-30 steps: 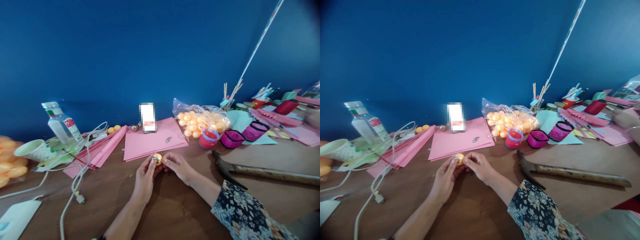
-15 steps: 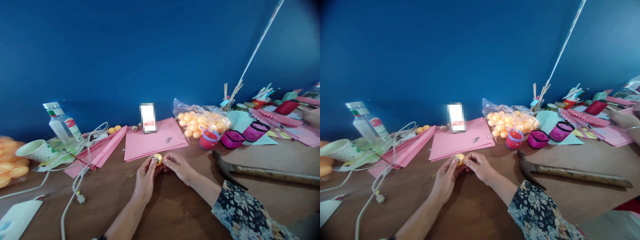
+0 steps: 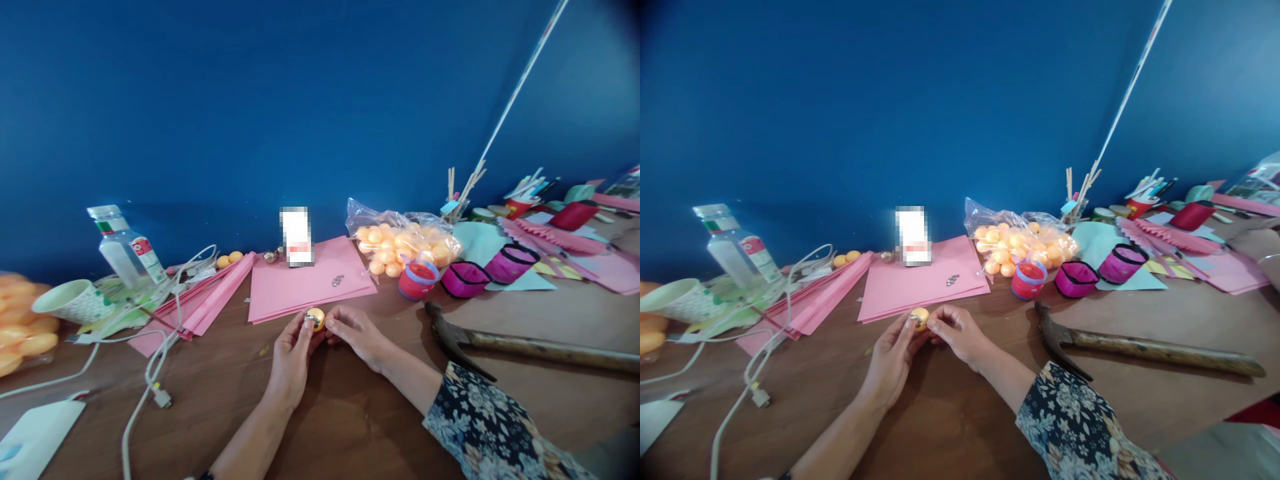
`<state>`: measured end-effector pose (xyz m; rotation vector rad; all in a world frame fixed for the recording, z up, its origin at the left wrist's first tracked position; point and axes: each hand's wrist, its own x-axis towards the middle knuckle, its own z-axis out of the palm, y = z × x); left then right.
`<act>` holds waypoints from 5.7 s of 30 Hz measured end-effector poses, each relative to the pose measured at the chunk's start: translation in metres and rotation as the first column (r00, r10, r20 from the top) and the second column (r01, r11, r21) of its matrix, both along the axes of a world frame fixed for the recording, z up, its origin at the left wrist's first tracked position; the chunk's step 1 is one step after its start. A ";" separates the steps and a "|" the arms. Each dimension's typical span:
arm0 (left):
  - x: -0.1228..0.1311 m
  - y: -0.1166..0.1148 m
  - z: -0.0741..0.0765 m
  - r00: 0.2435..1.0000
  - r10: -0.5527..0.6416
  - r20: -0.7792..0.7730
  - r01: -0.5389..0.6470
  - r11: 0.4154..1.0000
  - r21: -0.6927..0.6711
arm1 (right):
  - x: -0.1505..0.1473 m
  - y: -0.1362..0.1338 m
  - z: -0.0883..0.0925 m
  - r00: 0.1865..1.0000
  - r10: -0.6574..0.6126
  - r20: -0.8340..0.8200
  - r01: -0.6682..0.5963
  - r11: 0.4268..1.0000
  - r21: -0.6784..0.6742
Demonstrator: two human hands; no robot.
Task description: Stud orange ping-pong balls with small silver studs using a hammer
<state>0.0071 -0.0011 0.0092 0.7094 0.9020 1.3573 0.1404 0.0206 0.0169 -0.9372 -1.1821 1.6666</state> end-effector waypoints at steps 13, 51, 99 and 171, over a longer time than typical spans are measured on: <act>0.000 0.000 -0.003 1.000 0.025 -0.004 -0.025 1.000 -0.011 | -0.001 0.001 -0.002 1.000 -0.003 0.005 0.003 1.000 0.017; 0.000 -0.003 -0.006 0.992 0.033 -0.122 -0.027 0.999 0.045 | -0.004 0.000 -0.005 0.996 -0.086 -0.001 0.086 0.996 -0.014; 0.000 -0.005 -0.007 0.985 -0.025 -0.170 0.033 0.999 0.041 | -0.005 0.000 -0.002 0.993 -0.058 -0.102 0.063 0.997 0.043; 0.001 -0.001 -0.008 0.971 0.056 -0.232 -0.028 0.992 0.122 | 0.020 0.075 0.010 0.294 -0.561 0.774 0.041 0.816 0.576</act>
